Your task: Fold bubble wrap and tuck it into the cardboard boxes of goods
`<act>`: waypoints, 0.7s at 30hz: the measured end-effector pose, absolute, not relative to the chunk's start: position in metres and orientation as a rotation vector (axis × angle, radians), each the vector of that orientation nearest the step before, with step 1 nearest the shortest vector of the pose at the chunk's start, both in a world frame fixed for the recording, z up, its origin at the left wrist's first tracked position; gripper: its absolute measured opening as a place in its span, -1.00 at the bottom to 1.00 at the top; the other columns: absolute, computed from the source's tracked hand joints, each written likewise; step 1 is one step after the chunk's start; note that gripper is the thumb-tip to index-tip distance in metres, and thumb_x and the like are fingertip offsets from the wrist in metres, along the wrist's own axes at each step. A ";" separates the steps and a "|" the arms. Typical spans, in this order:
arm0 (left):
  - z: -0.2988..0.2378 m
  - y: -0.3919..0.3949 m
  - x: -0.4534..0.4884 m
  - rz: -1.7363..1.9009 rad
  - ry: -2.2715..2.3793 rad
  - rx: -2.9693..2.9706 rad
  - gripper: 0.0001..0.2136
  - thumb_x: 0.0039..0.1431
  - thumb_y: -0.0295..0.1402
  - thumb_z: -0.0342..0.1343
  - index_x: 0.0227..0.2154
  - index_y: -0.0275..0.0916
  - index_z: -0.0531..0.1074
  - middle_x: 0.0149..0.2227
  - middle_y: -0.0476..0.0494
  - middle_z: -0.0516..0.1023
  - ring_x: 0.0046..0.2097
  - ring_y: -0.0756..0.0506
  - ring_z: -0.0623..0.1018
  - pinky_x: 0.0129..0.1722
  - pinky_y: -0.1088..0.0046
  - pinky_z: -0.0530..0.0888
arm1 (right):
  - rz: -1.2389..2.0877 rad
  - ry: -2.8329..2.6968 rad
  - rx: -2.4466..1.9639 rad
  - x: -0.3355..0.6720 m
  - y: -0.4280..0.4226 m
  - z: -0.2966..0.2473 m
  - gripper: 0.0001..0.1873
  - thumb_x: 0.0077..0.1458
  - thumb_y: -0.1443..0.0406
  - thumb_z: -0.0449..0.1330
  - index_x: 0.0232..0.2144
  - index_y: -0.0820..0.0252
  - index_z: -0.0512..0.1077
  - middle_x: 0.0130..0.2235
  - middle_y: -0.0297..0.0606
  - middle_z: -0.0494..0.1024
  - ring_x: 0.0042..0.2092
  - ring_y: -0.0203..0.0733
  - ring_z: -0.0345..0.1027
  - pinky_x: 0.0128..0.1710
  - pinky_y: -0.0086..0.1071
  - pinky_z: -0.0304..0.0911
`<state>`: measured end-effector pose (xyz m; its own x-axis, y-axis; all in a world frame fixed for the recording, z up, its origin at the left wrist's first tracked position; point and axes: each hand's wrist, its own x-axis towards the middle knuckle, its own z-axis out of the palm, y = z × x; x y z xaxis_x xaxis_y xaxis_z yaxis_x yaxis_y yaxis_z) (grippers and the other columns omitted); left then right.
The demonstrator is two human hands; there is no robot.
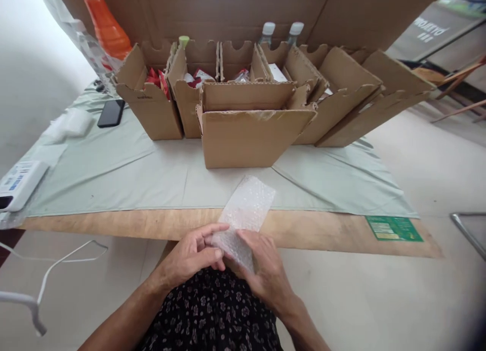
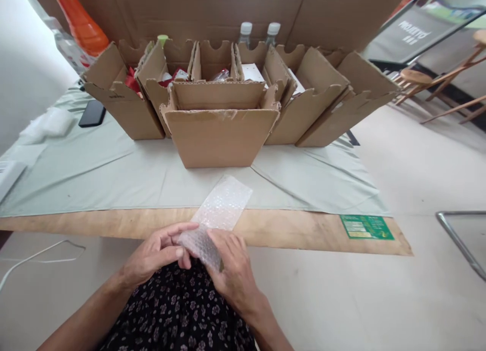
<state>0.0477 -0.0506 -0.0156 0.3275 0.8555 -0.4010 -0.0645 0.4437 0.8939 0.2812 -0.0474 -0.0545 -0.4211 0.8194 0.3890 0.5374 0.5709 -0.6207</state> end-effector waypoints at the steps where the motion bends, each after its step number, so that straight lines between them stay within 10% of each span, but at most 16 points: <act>1: -0.015 -0.050 0.050 0.729 1.123 0.990 -0.34 0.20 -0.24 0.21 0.35 -0.28 0.29 -0.27 -0.17 0.66 -0.33 -0.08 0.59 -0.23 0.30 0.56 | 0.536 -2.009 -1.145 0.275 -0.048 -0.060 -0.60 0.33 0.33 0.17 0.19 0.02 0.44 -0.02 -0.15 0.68 -0.01 0.01 0.59 -0.02 -0.04 0.52; 8: -0.029 -0.036 0.063 0.917 1.480 1.636 -0.38 0.17 -0.43 0.11 0.33 -0.14 0.29 0.17 -0.25 0.53 0.09 -0.17 0.55 0.12 0.17 0.53 | 0.758 -1.583 -1.432 0.270 -0.040 -0.067 -0.71 0.31 0.17 0.22 0.01 0.11 0.56 -0.06 -0.14 0.70 -0.07 -0.02 0.62 -0.04 -0.13 0.57; 16: -0.049 -0.018 0.084 0.908 1.659 1.693 -0.56 0.27 -0.41 0.05 0.20 -0.22 0.43 -0.28 -0.10 0.59 -0.20 -0.14 0.57 -0.08 0.24 0.53 | 0.820 -1.583 -1.498 0.272 -0.022 -0.058 -0.54 0.27 0.10 0.24 0.15 0.11 0.48 0.07 -0.08 0.63 -0.01 -0.01 0.58 0.01 -0.11 0.54; 21: -0.051 -0.016 0.085 0.843 1.726 1.844 -0.54 0.26 -0.44 0.04 0.21 -0.26 0.42 -0.35 -0.08 0.56 -0.26 -0.15 0.54 -0.15 0.24 0.51 | 0.909 -1.468 -1.522 0.273 -0.015 -0.062 -0.44 0.26 0.10 0.25 0.24 0.18 0.37 -0.26 -0.24 0.60 -0.35 -0.21 0.47 -0.32 -0.30 0.48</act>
<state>0.0847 -0.0157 -0.0508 0.0176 0.9932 0.1154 0.7017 -0.0945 0.7062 0.2727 -0.0152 -0.0620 0.0618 0.9973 0.0396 0.4087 0.0109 -0.9126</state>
